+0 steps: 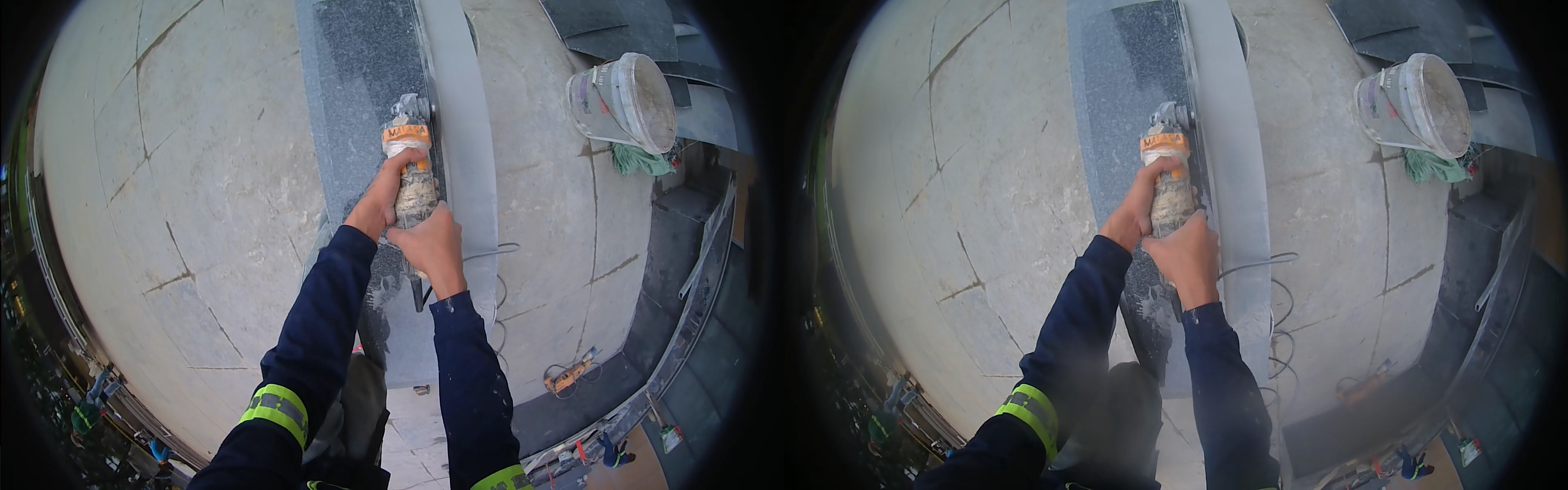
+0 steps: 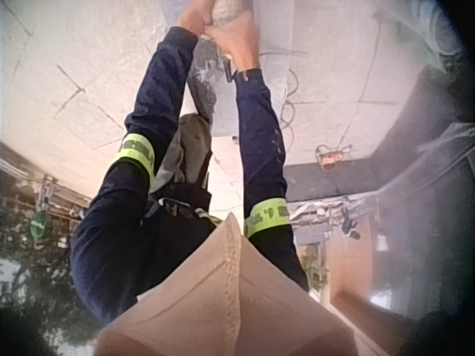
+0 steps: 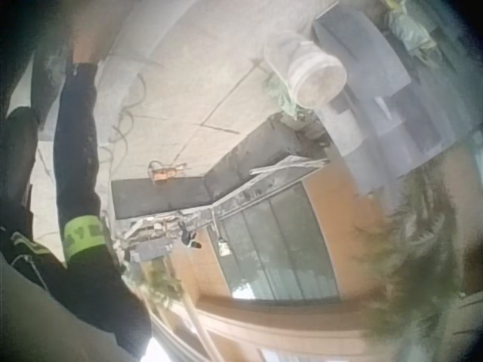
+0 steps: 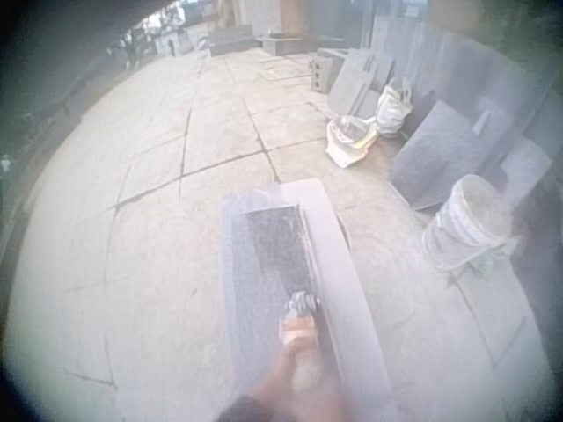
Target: The person uses an angle grinder to grind the surface of a large rectangular stone slab. The person holds the grinder with both hands and moves it along the slab, generating dust. The person briefly pauses to wipe the slab with a hand before resuming grinding.
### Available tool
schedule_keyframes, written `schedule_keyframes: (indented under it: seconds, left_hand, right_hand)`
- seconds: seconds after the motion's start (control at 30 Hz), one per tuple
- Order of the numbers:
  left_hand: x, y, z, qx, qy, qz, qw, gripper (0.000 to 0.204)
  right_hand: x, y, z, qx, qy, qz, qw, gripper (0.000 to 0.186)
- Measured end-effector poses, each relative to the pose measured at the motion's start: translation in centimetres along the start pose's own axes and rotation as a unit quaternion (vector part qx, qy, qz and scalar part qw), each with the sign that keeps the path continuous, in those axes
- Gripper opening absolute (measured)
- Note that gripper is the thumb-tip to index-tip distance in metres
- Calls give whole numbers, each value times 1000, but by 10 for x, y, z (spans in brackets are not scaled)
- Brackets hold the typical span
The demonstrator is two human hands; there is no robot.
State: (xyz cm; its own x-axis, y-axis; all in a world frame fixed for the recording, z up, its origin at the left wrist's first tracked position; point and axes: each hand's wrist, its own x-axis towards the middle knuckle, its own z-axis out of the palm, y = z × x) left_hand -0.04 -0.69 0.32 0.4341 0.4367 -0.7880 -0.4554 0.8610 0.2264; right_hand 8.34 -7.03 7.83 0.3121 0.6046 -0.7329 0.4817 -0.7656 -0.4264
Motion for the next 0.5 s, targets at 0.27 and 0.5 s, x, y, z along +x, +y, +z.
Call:
schedule_keyframes:
  seconds: [0.27, 0.5]
  left_hand:
    - [-21, -36, -7, -7, -2, -23, 1000, 44]
    - [-18, -32, -4, -8, -3, -3, 1000, 44]
  right_hand:
    - [-31, 31, 5, 8, 6, -5, 1000, 58]
    - [-25, 29, 4, 3, 19, -31, 999, 57]
